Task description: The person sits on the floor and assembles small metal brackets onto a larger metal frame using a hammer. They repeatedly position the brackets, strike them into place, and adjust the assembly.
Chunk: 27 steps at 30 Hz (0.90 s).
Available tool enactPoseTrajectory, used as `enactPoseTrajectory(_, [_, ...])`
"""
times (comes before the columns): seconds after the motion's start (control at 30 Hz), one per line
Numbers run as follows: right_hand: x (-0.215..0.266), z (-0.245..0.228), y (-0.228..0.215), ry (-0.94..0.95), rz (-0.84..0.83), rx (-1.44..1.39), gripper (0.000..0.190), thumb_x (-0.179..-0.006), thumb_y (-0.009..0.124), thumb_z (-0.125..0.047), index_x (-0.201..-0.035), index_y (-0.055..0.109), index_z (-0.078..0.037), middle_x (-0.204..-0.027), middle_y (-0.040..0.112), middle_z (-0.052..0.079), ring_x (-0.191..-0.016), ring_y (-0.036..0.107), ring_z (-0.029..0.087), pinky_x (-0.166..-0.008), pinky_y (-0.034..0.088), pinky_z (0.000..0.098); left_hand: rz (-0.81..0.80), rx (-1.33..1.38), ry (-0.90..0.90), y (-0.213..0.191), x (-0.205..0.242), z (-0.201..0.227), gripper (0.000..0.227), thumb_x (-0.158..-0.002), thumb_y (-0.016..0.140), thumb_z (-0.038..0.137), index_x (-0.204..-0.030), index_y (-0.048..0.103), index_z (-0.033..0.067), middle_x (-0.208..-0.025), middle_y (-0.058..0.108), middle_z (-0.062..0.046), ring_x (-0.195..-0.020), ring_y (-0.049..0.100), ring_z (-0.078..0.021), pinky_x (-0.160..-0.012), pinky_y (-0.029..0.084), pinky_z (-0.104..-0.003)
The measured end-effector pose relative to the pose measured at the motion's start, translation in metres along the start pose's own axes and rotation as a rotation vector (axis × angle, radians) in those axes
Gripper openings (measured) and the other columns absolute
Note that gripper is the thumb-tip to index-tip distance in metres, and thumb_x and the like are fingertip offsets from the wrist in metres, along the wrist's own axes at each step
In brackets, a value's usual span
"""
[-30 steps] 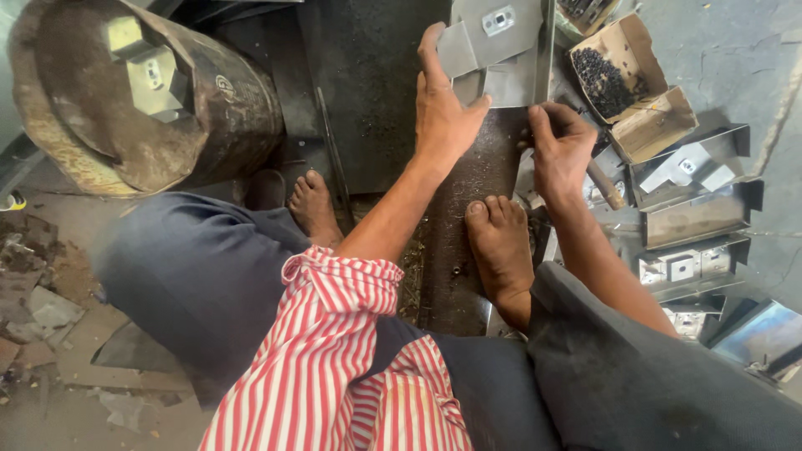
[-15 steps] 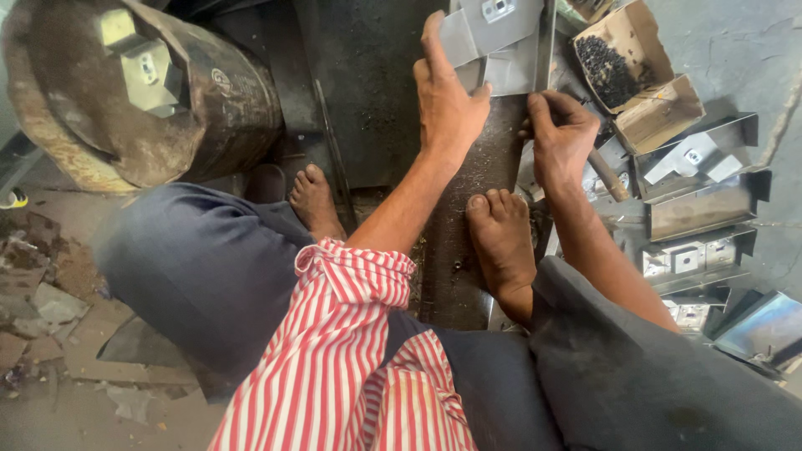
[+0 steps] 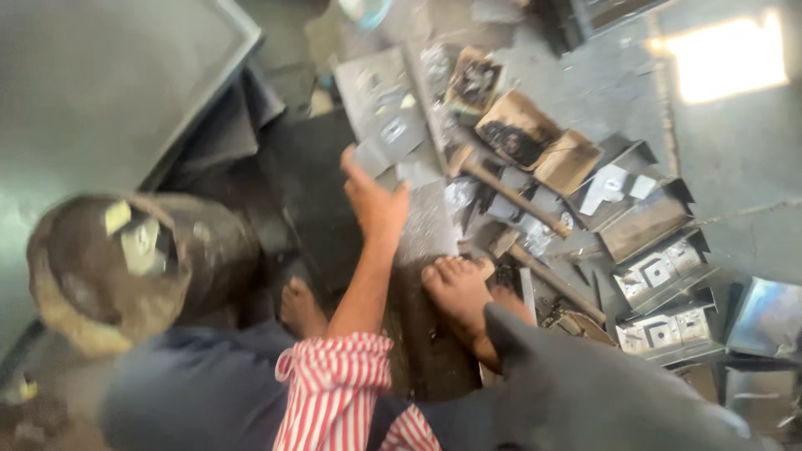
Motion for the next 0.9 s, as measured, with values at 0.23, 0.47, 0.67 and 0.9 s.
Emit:
enactPoseTrajectory(0.23, [-0.001, 0.009, 0.006, 0.075, 0.027, 0.053, 0.018, -0.094, 0.059, -0.023, -0.108, 0.062, -0.011, -0.113, 0.070, 0.014, -0.103, 0.068, 0.033, -0.082, 0.053, 0.0480, -0.046, -0.048, 0.135, 0.002, -0.006, -0.002, 0.101, -0.073, 0.088, 0.006, -0.151, 0.023, 0.0079, -0.134, 0.056, -0.030, -0.123, 0.060, -0.0458, -0.105, 0.046, -0.050])
enactPoseTrajectory(0.47, [0.136, 0.110, 0.060, 1.036, -0.022, -0.507, 0.046, -0.087, 0.069, -0.026, -0.122, 0.054, 0.000, -0.104, 0.069, 0.031, -0.094, 0.067, 0.046, -0.082, 0.055, 0.0535, -0.132, 0.054, 0.165, 0.001, -0.007, -0.008, 0.104, -0.079, 0.086, -0.003, -0.155, 0.016, 0.0071, -0.149, 0.046, -0.027, -0.136, 0.051, -0.0362, -0.113, 0.040, -0.044])
enactPoseTrajectory(0.67, [0.124, 0.160, 0.056, 0.861, 0.069, -0.213, 0.043, -0.083, 0.068, -0.017, -0.119, 0.058, 0.002, -0.123, 0.062, 0.029, -0.092, 0.064, 0.048, -0.076, 0.053, 0.0524, -0.163, 0.138, 0.092, 0.003, -0.009, -0.009, 0.105, -0.079, 0.082, -0.009, -0.156, 0.013, 0.0087, -0.151, 0.042, -0.026, -0.137, 0.049, -0.0335, -0.113, 0.042, -0.043])
enactPoseTrajectory(0.9, [0.003, 0.020, -0.052, 0.053, -0.066, -0.164, 0.021, -0.095, 0.055, -0.013, -0.115, 0.062, -0.008, -0.116, 0.065, 0.010, -0.103, 0.063, 0.028, -0.079, 0.051, 0.0409, -0.143, 0.127, 0.084, 0.004, -0.006, -0.005, 0.106, -0.078, 0.082, -0.010, -0.156, 0.013, 0.0089, -0.149, 0.043, -0.024, -0.136, 0.050, -0.0316, -0.112, 0.041, -0.041])
Point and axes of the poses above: each hand's wrist, its own x-axis away from the middle knuckle, its own y-axis out of the palm, z = x × y, the point moved 5 cm from there along -x, towards the middle knuckle
